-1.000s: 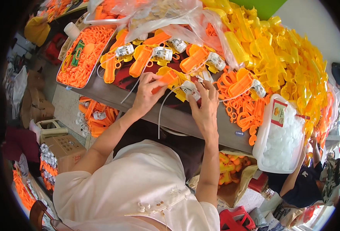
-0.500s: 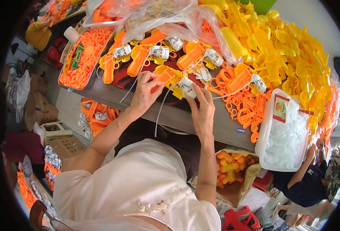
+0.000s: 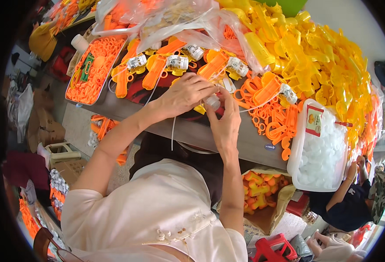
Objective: Assemble plastic toy water guns by fitting components together.
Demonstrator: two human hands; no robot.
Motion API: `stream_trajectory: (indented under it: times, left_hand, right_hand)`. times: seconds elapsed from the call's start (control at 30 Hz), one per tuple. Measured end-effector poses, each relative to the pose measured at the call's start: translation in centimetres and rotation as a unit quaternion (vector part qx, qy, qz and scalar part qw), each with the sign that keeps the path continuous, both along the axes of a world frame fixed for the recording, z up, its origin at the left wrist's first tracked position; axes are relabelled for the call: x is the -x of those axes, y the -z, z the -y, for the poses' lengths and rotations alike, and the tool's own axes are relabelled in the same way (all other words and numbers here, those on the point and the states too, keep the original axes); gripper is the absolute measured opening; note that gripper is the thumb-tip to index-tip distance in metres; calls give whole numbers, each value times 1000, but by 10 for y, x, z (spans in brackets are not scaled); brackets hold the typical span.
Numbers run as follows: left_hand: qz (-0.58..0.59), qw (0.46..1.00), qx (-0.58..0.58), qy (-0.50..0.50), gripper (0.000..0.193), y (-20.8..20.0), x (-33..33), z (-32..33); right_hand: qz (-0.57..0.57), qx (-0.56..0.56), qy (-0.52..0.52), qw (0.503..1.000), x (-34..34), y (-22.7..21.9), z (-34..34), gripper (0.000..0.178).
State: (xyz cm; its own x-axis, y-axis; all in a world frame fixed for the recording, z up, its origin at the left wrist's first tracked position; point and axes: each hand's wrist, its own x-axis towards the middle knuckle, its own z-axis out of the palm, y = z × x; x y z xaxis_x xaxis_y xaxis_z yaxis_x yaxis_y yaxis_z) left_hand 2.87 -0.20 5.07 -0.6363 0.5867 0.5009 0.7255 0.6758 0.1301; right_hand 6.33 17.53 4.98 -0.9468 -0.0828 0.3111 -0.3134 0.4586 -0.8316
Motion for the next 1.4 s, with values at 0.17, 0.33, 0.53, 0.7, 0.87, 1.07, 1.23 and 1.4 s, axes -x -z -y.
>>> stream_trajectory:
  times: [0.17, 0.33, 0.53, 0.7, 0.87, 1.07, 1.23, 1.4]
  left_hand:
    - [163, 958, -235, -19, 49, 13, -2, 24]
    - [213, 939, -269, -38, 49, 33, -3, 39]
    - [132, 960, -246, -3, 48, 41, -2, 33]
    - [120, 964, -234, -28, 47, 37, -6, 33]
    - [125, 960, -251, -24, 46, 40, -4, 30]
    - [113, 964, -236, -35, 46, 41, -5, 31]
    - [101, 967, -232, -36, 45, 46, -3, 31]
    - [75, 968, -235, -36, 45, 46, -2, 30]
  right_hand:
    - [-52, -21, -10, 998, 0, 7, -4, 34]
    - [-136, -152, -80, 976, 3, 28, 10, 12]
    - [-145, -195, -88, 966, 8, 38, 24, 10]
    - [-82, -149, -39, 985, 7, 43, 34, 11]
    - [48, -37, 39, 997, 5, 43, 40, 12]
    - [-7, -102, 32, 994, 9, 47, 37, 12]
    - [10, -109, -34, 993, 9, 46, 33, 19]
    - [-13, -191, -37, 981, 5, 39, 32, 23]
